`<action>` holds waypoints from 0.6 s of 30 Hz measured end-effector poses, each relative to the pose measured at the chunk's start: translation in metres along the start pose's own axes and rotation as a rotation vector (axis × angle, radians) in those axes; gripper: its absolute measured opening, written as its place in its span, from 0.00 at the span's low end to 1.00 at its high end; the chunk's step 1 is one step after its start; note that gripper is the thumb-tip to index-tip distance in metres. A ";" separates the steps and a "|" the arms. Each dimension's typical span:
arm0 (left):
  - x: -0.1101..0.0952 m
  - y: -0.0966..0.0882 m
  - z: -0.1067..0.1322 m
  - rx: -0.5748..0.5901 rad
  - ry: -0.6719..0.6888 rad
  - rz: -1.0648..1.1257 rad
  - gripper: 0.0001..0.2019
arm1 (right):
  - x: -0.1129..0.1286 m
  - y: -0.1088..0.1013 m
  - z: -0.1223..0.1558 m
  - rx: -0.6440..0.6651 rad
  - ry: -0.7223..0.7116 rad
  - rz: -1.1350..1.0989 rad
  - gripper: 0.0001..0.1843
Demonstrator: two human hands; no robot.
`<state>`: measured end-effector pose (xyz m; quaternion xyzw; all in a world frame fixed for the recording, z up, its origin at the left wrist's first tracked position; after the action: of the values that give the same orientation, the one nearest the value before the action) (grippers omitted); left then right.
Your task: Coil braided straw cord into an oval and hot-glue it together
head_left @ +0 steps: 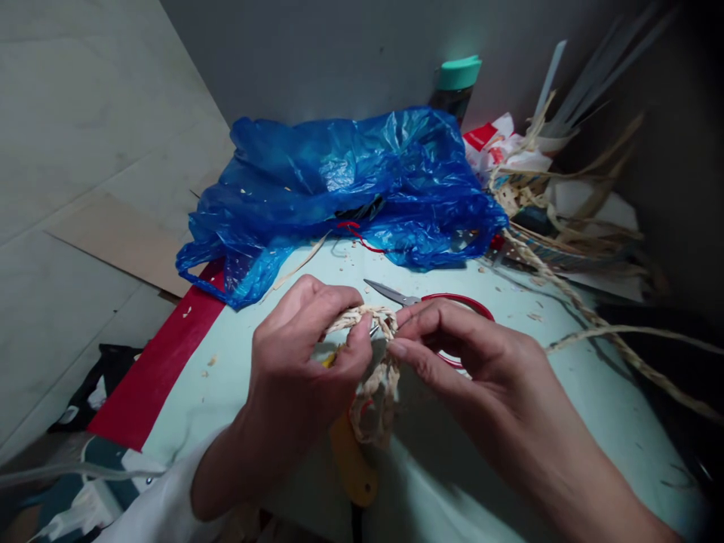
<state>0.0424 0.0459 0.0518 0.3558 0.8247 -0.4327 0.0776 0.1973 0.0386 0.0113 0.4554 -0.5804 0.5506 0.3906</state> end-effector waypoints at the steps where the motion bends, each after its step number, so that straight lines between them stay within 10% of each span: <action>1: 0.000 0.000 0.000 0.004 -0.003 -0.006 0.05 | -0.001 0.000 0.001 -0.019 -0.005 0.013 0.07; 18: -0.011 0.007 0.000 0.046 0.068 0.009 0.06 | 0.025 0.003 0.011 -0.297 -0.566 0.603 0.07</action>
<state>0.0544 0.0425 0.0519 0.3755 0.8152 -0.4388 0.0434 0.1879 0.0251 0.0331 0.3374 -0.8444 0.4042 0.0990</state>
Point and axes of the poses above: each hand's wrist, its own z-axis away from the middle knuckle, its own y-axis out of the palm, x = y × z, the point moved 6 cm from there along -z, towards the middle knuckle
